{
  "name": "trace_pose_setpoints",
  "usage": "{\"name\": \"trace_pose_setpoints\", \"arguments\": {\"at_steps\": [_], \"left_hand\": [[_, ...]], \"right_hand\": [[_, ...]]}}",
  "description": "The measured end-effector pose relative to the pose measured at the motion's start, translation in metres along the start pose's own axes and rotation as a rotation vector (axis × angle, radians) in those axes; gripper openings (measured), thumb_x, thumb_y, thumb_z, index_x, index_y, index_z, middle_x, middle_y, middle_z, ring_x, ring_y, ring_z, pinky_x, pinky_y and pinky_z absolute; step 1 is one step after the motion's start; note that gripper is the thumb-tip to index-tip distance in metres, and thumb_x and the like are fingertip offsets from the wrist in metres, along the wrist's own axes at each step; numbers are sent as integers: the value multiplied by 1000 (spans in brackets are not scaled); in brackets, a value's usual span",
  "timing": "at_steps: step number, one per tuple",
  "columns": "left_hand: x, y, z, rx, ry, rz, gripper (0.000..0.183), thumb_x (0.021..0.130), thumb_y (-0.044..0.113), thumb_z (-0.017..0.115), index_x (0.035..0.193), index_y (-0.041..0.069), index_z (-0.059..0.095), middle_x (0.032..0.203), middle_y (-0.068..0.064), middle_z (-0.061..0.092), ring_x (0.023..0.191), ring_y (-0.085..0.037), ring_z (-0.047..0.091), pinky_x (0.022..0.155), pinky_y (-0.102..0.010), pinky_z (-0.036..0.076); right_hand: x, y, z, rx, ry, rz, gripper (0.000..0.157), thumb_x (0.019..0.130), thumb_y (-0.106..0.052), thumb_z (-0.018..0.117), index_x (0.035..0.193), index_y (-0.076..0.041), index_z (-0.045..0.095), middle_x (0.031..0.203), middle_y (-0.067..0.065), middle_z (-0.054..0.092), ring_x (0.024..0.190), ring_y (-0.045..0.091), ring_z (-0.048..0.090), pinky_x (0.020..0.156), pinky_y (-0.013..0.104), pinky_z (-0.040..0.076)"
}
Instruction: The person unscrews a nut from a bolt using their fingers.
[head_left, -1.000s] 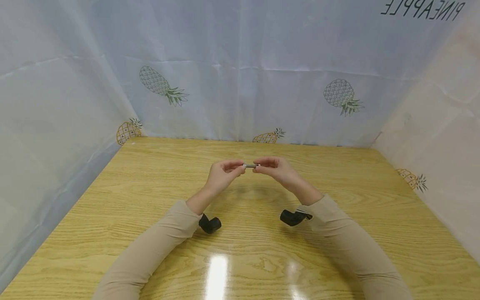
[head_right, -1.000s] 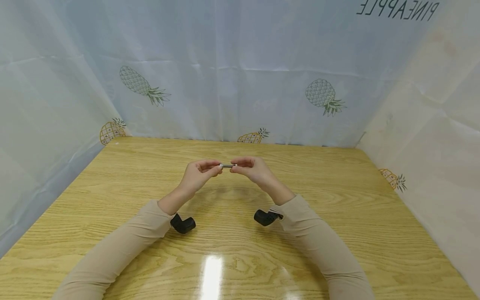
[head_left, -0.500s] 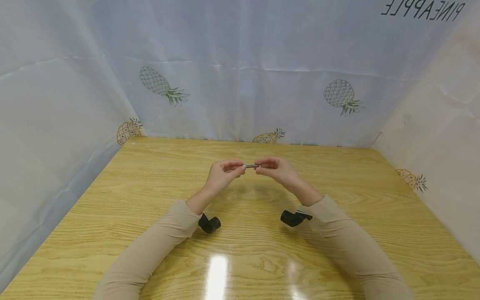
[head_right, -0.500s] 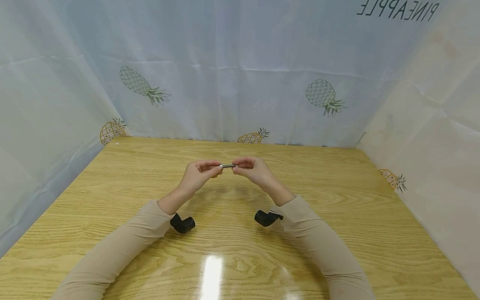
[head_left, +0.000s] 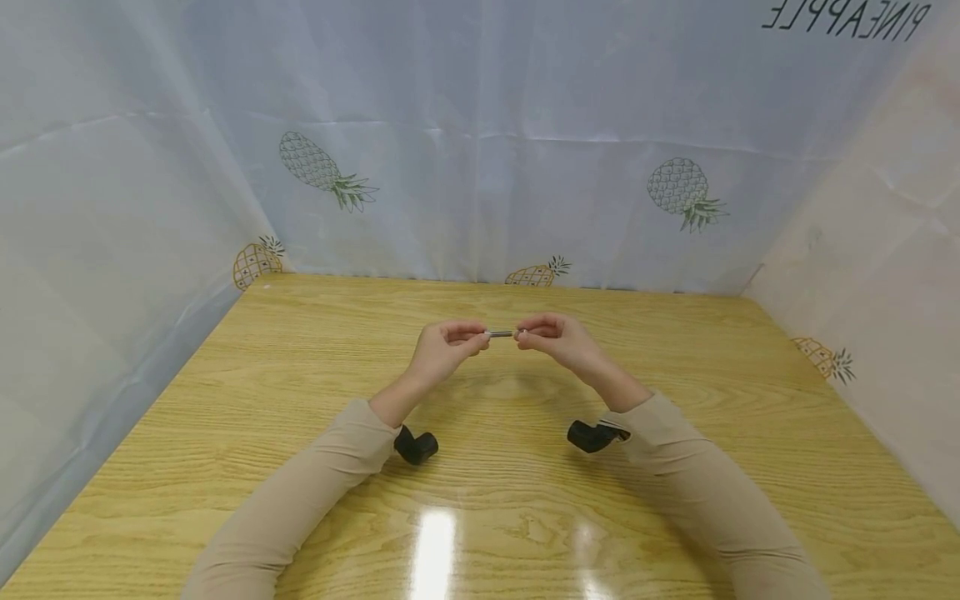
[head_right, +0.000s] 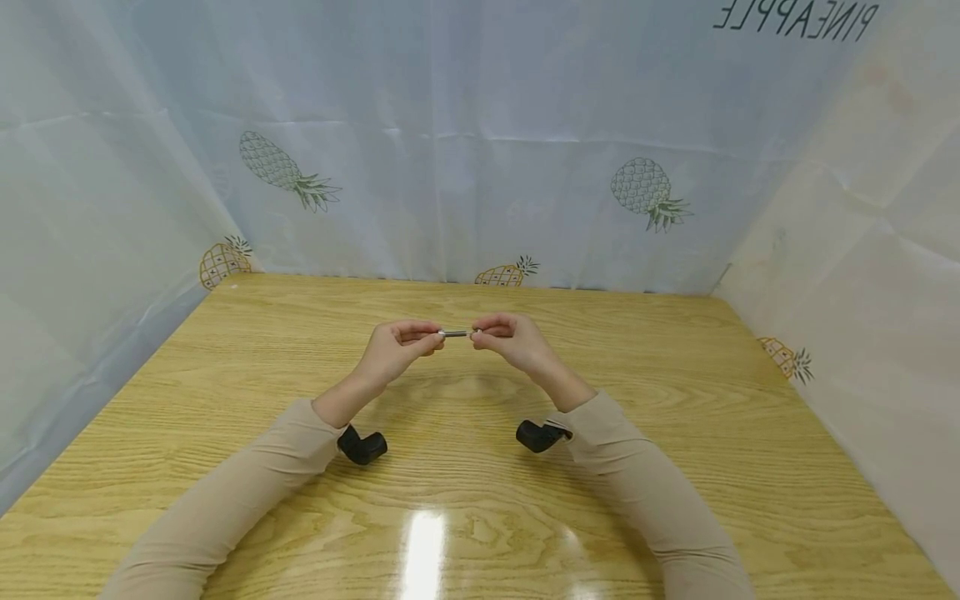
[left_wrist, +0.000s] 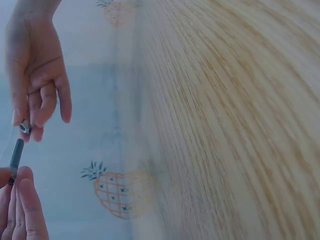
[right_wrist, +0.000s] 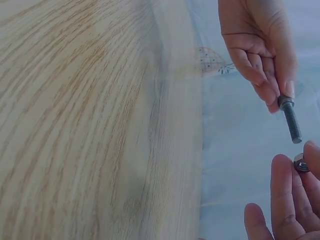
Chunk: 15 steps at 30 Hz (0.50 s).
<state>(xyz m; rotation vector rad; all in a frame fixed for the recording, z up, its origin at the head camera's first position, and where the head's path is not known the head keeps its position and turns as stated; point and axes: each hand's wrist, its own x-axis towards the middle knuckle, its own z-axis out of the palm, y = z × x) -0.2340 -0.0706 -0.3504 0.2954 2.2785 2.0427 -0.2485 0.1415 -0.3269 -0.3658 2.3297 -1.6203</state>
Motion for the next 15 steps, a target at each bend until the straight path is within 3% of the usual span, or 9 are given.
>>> {"name": "trace_pose_setpoints", "arguments": {"at_steps": [3, 9, 15], "left_hand": [[0, 0, -1, 1, -2, 0, 28, 87, 12, 61, 111, -1, 63, 105, -20, 66, 91, -19, 66, 90, -44, 49], [0, -1, -3, 20, -5, -8, 30, 87, 13, 61, 113, -2, 61, 107, -20, 65, 94, -25, 65, 90, -44, 48], [0, -1, -5, 22, -8, -20, 31, 87, 12, 61, 114, -2, 61, 107, -19, 65, 98, -29, 63, 91, -44, 48]], "right_hand": [[-1, 2, -3, -17, 4, -15, 41, 89, -23, 60, 121, 0, 53, 118, 20, 58, 102, 22, 60, 101, 47, 40], [0, 9, -7, -32, 16, -30, 40, 89, -24, 60, 121, -1, 54, 122, 22, 53, 112, 35, 52, 98, 48, 41], [-1, 14, -11, -52, 36, -27, 39, 87, -25, 61, 120, -3, 56, 117, 16, 58, 108, 31, 55, 97, 48, 43]]}}
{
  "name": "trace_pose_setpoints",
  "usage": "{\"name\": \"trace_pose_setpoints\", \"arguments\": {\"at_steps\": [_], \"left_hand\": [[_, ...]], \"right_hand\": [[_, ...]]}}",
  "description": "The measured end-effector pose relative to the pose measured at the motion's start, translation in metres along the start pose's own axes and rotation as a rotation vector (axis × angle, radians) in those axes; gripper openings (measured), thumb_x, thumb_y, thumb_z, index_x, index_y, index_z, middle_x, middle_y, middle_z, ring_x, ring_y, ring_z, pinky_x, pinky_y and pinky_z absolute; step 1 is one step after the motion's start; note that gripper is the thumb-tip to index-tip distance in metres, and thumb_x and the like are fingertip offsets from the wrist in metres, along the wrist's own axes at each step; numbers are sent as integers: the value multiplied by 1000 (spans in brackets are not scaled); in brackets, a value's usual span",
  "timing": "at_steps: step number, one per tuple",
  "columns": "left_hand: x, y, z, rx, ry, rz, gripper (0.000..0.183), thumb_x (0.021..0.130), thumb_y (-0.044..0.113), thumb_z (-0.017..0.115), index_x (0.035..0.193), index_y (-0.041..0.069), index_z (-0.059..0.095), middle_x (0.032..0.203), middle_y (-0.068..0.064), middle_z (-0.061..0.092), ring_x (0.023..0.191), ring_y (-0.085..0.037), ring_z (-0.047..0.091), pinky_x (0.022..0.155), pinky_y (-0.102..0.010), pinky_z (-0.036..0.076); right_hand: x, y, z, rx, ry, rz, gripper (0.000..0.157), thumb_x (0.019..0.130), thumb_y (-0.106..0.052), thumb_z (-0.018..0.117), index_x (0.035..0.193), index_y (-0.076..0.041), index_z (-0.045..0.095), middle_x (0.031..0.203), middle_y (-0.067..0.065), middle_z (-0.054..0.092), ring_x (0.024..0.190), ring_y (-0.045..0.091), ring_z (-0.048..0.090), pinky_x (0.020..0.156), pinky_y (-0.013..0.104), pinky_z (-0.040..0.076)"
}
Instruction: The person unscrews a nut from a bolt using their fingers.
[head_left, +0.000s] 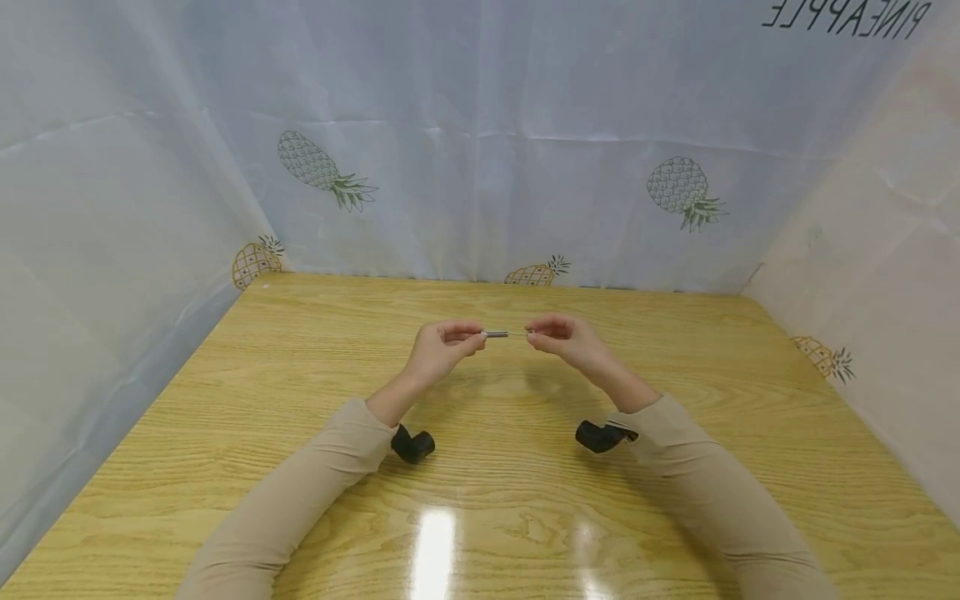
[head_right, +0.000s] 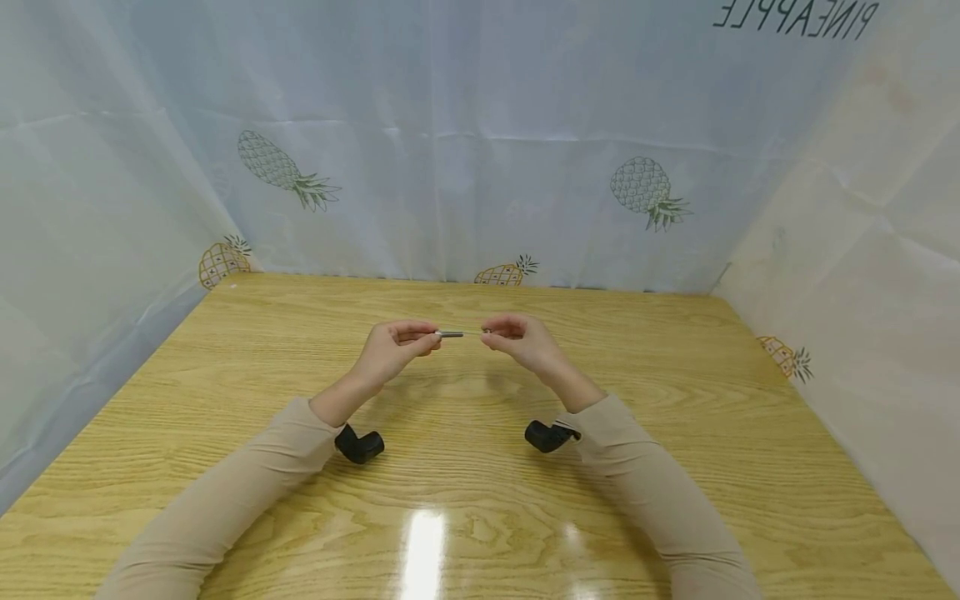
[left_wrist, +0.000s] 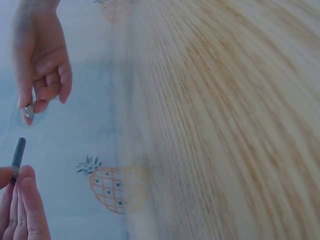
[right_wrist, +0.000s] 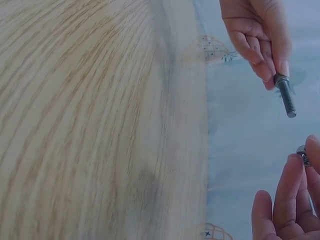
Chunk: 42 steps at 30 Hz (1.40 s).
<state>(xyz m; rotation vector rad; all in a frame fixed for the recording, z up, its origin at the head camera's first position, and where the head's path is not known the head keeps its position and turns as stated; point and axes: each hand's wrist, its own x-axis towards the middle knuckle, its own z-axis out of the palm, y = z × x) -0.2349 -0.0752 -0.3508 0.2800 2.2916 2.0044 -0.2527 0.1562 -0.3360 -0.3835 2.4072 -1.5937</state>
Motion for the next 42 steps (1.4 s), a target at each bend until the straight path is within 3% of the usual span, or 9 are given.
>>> {"name": "trace_pose_setpoints", "arguments": {"at_steps": [11, 23, 31, 42], "left_hand": [[2, -4, -4, 56, 20, -41, 27, 86, 17, 63, 108, 3, 65, 104, -16, 67, 86, -13, 66, 89, -42, 50], [4, -6, -7, 133, 3, -87, 27, 85, 17, 64, 108, 2, 64, 100, -16, 69, 87, -18, 67, 84, -36, 52], [2, -7, -9, 184, -35, -118, 25, 86, 15, 63, 107, 2, 65, 97, -16, 69, 90, -23, 66, 82, -35, 53], [3, -11, -12, 295, -81, -123, 23, 85, 14, 62, 105, 2, 66, 96, -16, 68, 90, -28, 66, 75, -31, 54]], "right_hand": [[-3, 6, -7, -49, -18, 30, 44, 87, -28, 62, 122, -3, 54, 110, 13, 61, 103, 25, 57, 97, 46, 42], [-5, 10, -13, -87, -37, 65, 41, 87, -24, 62, 121, -2, 55, 103, 7, 62, 95, 18, 59, 93, 45, 46], [-5, 16, -16, -80, -67, 13, 40, 89, -18, 59, 121, 4, 52, 105, 12, 60, 101, 34, 56, 90, 45, 47], [-5, 20, -17, -106, -80, 34, 40, 89, -18, 59, 121, 4, 52, 98, 8, 60, 100, 33, 57, 89, 43, 49]]}}
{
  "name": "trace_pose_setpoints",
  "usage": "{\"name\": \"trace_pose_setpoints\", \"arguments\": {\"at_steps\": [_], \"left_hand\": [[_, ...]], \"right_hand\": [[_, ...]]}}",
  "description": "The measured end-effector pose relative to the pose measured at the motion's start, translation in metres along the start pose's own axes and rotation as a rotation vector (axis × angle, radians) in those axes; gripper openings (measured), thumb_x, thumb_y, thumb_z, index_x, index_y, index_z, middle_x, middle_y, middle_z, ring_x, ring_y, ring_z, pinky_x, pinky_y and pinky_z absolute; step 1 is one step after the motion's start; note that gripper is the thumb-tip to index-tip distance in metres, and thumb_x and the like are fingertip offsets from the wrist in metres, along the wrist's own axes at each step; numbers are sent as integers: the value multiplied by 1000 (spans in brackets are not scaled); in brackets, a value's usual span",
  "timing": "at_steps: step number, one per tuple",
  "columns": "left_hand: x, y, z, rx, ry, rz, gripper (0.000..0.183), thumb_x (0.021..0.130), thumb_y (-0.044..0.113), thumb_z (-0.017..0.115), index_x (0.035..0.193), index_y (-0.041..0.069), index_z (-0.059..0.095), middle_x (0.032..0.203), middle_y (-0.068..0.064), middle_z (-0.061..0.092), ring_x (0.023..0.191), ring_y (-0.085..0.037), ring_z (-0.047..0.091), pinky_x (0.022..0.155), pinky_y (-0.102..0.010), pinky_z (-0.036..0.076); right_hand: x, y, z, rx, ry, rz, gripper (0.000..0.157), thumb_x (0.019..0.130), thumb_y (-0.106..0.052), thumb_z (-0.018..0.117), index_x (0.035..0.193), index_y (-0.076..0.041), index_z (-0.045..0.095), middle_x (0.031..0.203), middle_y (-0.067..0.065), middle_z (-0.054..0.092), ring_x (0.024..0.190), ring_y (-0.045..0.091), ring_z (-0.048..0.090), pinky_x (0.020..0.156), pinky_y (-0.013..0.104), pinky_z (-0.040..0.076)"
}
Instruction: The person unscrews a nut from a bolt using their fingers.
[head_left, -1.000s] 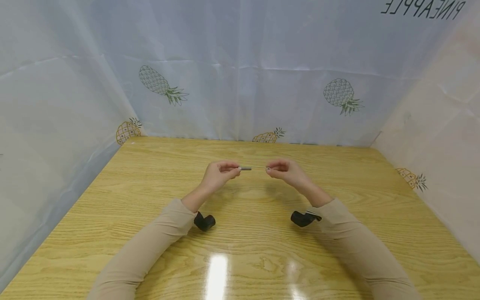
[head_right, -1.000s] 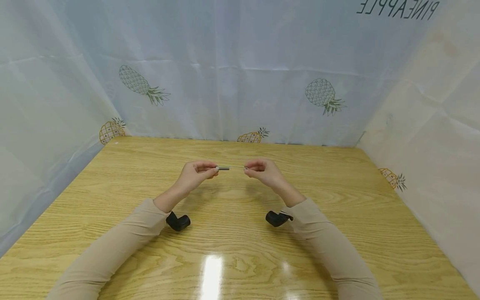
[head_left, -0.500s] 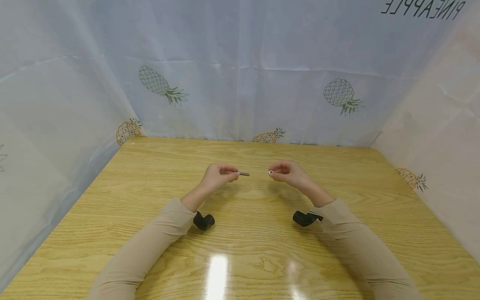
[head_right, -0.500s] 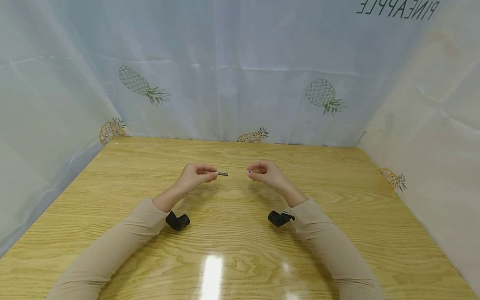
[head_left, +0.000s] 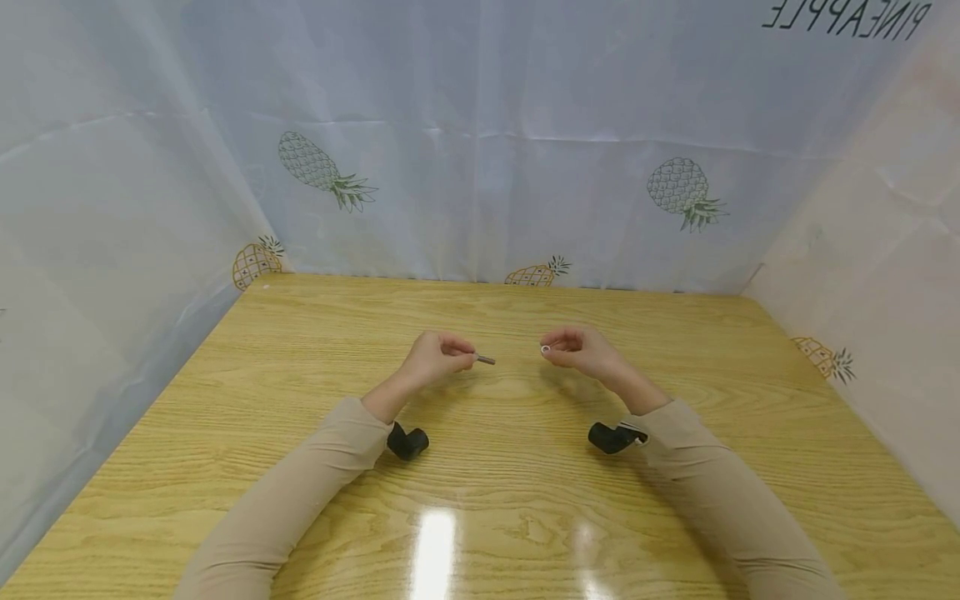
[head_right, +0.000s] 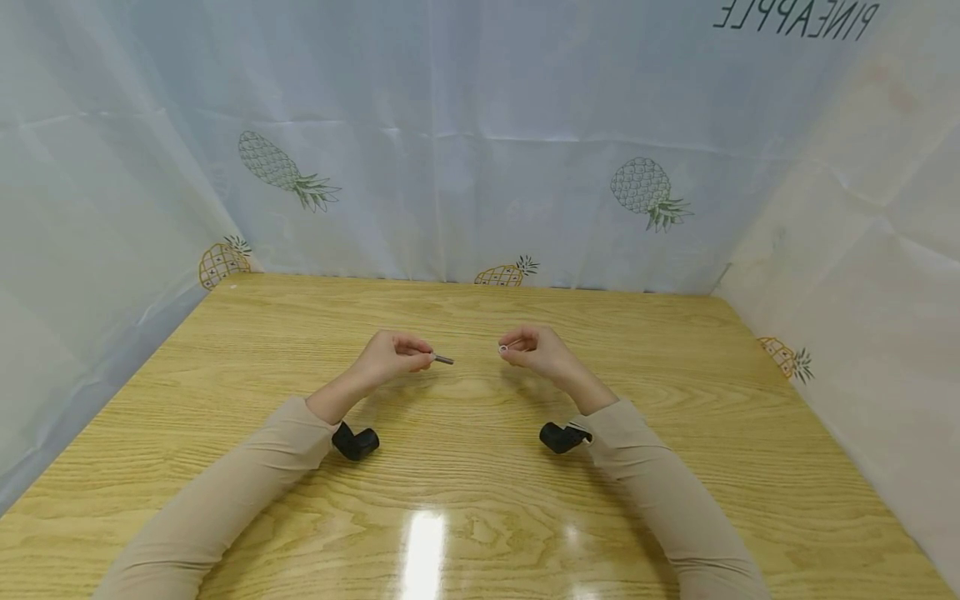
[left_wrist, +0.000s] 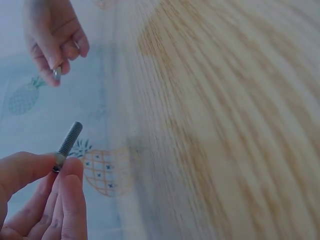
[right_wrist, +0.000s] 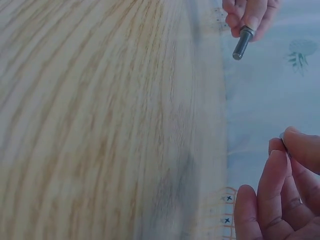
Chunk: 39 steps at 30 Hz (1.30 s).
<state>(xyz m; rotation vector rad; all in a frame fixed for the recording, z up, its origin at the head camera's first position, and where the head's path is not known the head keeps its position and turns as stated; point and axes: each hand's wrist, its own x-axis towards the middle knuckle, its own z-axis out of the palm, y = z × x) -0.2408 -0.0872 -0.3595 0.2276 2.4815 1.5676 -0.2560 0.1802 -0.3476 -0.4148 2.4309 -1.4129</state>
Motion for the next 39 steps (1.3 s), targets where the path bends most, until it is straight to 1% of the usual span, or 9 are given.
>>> {"name": "trace_pose_setpoints", "arguments": {"at_steps": [2, 6, 9, 16, 20, 29, 35, 39], "left_hand": [[0, -1, 0, 14, -3, 4, 22, 85, 13, 63, 104, 2, 66, 96, -16, 68, 89, -27, 66, 73, -30, 54], [1, -3, 0, 55, -4, 5, 21, 84, 14, 64, 101, 4, 68, 95, -13, 69, 81, -19, 65, 70, -25, 52], [0, -4, 0, 87, -4, 3, 19, 83, 16, 65, 98, 5, 69, 92, -11, 68, 77, -13, 61, 68, -22, 50], [0, -6, 0, 133, -27, 10, 18, 82, 14, 65, 95, 2, 69, 86, -11, 68, 70, -11, 58, 62, -20, 46], [1, -6, -1, 160, -28, 2, 17, 81, 13, 66, 93, 2, 70, 87, -10, 69, 71, -10, 59, 62, -19, 46], [0, -5, -2, 205, -51, 17, 17, 82, 11, 65, 95, 1, 69, 91, -12, 68, 75, -14, 60, 64, -21, 48], [-1, -5, -3, 229, -58, 32, 17, 82, 11, 65, 95, 1, 69, 91, -12, 68, 74, -13, 59, 63, -21, 47], [-1, -5, -3, 249, -67, 33, 16, 82, 11, 65, 93, 0, 69, 87, -12, 68, 69, -13, 59, 59, -20, 47]], "right_hand": [[0, 1, 0, 2, -5, 3, 40, 89, -18, 59, 122, 4, 52, 99, 9, 60, 100, 33, 56, 90, 43, 49], [-1, 2, 0, -1, -10, 13, 39, 89, -18, 59, 120, 4, 53, 98, 9, 60, 100, 32, 57, 89, 42, 49], [-1, 3, -1, -12, -14, 32, 38, 89, -19, 59, 119, 3, 54, 98, 11, 61, 99, 31, 57, 89, 41, 49], [-2, 4, -2, -70, -21, 43, 37, 90, -21, 58, 119, 1, 55, 105, 18, 60, 97, 27, 58, 88, 42, 48], [-2, 4, -2, -87, -21, 42, 35, 89, -20, 58, 118, 0, 56, 104, 18, 60, 94, 23, 58, 87, 40, 49], [0, 7, -2, -111, -33, 18, 32, 89, -18, 59, 114, 1, 58, 100, 21, 60, 90, 26, 59, 83, 38, 50], [1, 9, -3, -122, -53, 6, 30, 88, -13, 59, 113, 3, 58, 98, 20, 61, 83, 16, 58, 79, 35, 50], [2, 11, -3, -125, -55, 14, 29, 88, -11, 60, 113, 4, 58, 95, 17, 62, 79, 11, 56, 77, 32, 49]]}}
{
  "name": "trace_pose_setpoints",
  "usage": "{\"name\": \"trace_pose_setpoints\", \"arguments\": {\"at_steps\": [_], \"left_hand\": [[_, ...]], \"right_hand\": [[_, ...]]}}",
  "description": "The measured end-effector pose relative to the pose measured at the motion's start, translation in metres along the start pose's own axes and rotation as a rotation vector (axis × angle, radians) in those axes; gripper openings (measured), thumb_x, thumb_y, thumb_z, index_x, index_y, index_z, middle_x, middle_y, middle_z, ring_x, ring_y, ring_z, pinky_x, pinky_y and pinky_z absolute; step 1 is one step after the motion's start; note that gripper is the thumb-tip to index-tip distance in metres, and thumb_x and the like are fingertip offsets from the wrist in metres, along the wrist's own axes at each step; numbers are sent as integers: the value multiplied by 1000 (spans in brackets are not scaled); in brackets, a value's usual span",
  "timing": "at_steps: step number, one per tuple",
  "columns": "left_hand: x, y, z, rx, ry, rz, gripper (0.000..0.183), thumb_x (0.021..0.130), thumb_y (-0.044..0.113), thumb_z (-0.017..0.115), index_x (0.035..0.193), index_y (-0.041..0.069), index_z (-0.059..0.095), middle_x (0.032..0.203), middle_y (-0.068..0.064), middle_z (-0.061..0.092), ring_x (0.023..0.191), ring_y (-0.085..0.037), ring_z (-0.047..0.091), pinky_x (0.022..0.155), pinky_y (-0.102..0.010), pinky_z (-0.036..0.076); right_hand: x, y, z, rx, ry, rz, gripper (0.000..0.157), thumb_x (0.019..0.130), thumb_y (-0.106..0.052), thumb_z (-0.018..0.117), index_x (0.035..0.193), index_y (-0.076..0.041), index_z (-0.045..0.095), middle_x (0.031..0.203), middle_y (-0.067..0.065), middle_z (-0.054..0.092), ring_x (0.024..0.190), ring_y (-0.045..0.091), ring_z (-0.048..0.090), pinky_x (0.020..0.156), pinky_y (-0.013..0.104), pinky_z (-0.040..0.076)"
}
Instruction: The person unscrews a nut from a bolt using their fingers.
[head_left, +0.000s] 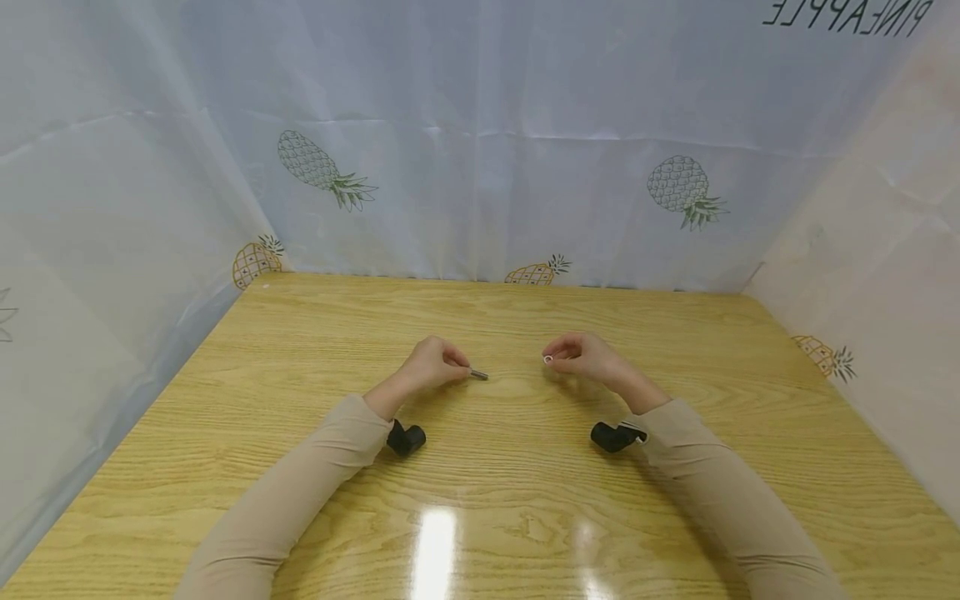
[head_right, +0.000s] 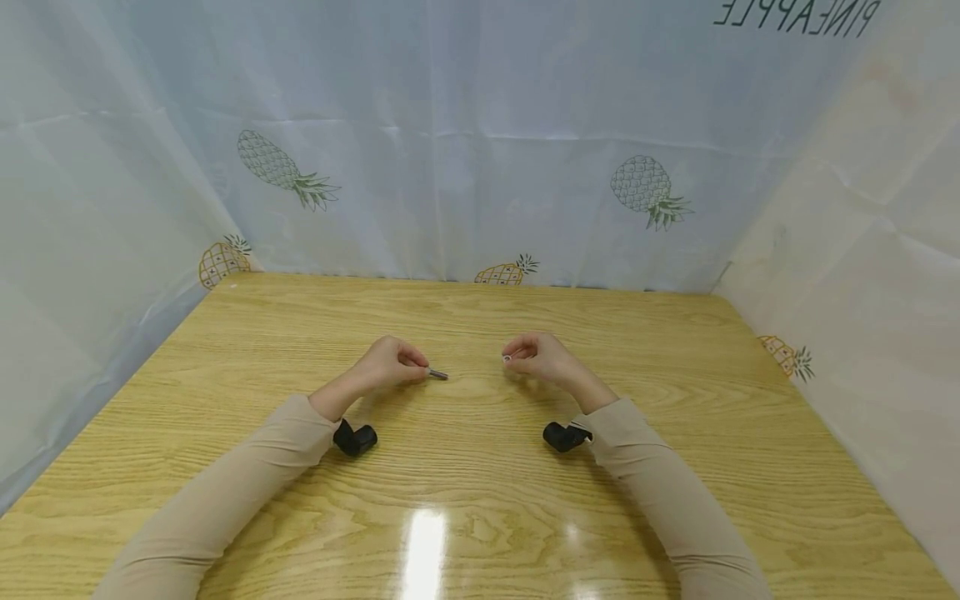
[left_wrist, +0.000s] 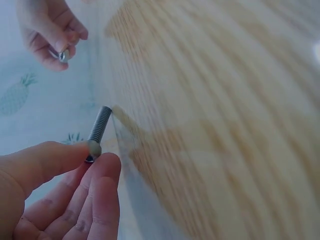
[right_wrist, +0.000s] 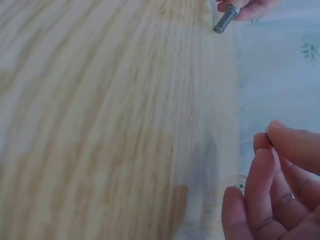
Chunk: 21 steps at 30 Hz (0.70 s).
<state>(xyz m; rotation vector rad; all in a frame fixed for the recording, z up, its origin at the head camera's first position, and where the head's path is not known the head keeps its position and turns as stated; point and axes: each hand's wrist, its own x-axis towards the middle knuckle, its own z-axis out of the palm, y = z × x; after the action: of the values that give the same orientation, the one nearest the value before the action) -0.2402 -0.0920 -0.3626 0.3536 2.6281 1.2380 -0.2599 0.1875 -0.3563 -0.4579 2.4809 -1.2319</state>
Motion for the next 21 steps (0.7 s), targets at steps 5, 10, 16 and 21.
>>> {"name": "trace_pose_setpoints", "arguments": {"at_steps": [5, 10, 16, 21], "left_hand": [[0, 1, 0, 15, -27, -5, 15, 82, 10, 65, 92, -1, 69, 81, -12, 68, 66, -16, 60, 56, -20, 46], [1, -1, -1, 44, -33, -10, 16, 83, 12, 65, 94, 1, 69, 87, -11, 68, 71, -14, 60, 61, -21, 47], [1, -2, 0, 78, -26, -7, 15, 83, 12, 66, 92, 1, 70, 93, -12, 67, 79, -16, 59, 70, -25, 49], [0, -1, 1, 102, -25, -6, 13, 82, 11, 66, 89, 1, 70, 90, -11, 67, 75, -15, 57, 67, -23, 47]], "right_hand": [[1, 1, 1, -22, 7, 22, 28, 87, -11, 61, 111, 2, 59, 91, 11, 63, 78, 12, 58, 72, 29, 50], [2, 2, 2, -33, -1, 30, 28, 86, -12, 61, 110, 2, 60, 90, 9, 63, 80, 16, 59, 70, 28, 49], [3, 3, 3, -38, -13, 25, 28, 86, -13, 62, 110, 3, 60, 89, 12, 64, 78, 17, 60, 69, 28, 48], [3, 3, 4, -37, -24, 33, 29, 87, -14, 61, 111, 2, 59, 91, 12, 64, 78, 16, 60, 69, 28, 49]]}}
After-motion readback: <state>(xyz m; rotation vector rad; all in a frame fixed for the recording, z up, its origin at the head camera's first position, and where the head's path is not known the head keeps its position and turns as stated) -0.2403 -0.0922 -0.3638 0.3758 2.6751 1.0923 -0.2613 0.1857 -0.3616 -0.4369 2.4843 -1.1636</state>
